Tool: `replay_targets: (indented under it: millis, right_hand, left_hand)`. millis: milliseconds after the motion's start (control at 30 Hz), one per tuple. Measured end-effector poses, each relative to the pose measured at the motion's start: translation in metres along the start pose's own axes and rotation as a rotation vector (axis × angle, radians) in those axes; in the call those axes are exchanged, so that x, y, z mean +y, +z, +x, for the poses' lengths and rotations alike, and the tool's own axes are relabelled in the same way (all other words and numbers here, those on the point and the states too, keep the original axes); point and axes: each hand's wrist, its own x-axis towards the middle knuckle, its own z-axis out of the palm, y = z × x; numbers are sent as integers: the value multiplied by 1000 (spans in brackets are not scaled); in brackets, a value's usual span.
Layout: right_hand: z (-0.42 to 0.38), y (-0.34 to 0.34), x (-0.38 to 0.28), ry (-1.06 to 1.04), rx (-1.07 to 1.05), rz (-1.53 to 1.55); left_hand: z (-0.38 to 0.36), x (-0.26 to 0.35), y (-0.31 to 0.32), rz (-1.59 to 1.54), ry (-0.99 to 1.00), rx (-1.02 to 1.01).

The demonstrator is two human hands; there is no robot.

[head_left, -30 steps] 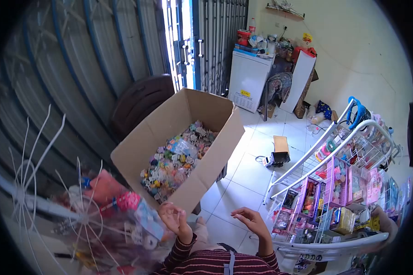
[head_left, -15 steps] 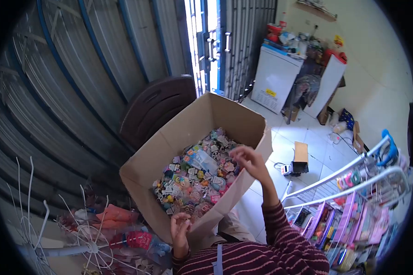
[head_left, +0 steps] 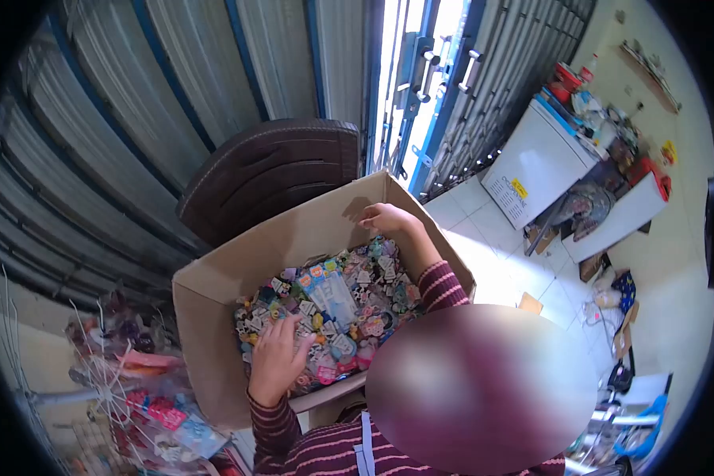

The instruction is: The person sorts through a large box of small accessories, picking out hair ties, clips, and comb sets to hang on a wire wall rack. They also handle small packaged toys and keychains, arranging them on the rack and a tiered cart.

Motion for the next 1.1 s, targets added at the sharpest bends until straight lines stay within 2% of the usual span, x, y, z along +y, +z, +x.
replay_targets:
  millis: [67,100,167,200,233,267,300,367,400,467,500,567,600,633,700,733,833,867,900,967,1000,1067,1100]
  right_hand:
    - [30,17,41,122,-77,190]
    - [35,23,50,115,-112,180]
    - [40,38,71,550,-404,-49]
    - [41,66,120,500,-290,195]
    - [47,89,161,446,-171,445]
    - [54,82,137,366,-422,80]
    - [65,92,150,350,-437,78]
    - [64,124,187,70,-212,-179]
    - [60,130,188,64,-222,-176]
    - [47,143,185,101,102,-245]
    - [41,148,185,100,93,-243]
    - [32,154,182,-49,377,-411]
    - [29,151,174,-52,369,-409]
    - [28,146,167,0,284,-429]
    - [22,144,156,45,189,-452]
    - [21,142,153,-4,201,-416]
    - [21,135,143,-112,219,-307]
    - [23,133,142,-156,232,-226]
    - [30,130,140,-167,226,-233]
    - [50,121,136,-301,33,-30]
    - [55,111,123,-308,30,-35]
    - [51,82,71,-284,-207,-72]
    - [52,72,50,-290,-203,-75]
  left_hand:
    - [20,18,8,143,-4,-66]
    - [34,21,14,137,-39,-57]
    - [55,20,32,143,54,52]
    - [54,20,38,146,18,64]
    - [54,20,42,229,-30,-11]
    - [57,19,43,316,-69,-87]
    - [61,15,44,326,-87,-81]
    - [64,6,49,69,-190,-120]
    - [68,2,53,131,-219,-83]
    - [73,-13,65,217,-262,-47]
    - [75,-20,71,299,-293,-7]
    - [74,-31,85,363,-343,-89]
    - [73,-36,91,426,-384,-171]
    - [72,-39,96,424,-394,-173]
    - [67,-45,107,290,-380,-333]
    - [60,-65,127,226,-366,-347]
    - [53,-72,147,140,-317,-345]
    - [55,-68,147,97,-388,-395]
    - [54,-69,149,91,-395,-384]
    - [53,-77,159,57,-358,-364]
    - [53,-81,161,55,-361,-355]
    - [54,-85,163,-96,-358,-232]
    - [54,-84,162,-94,-355,-225]
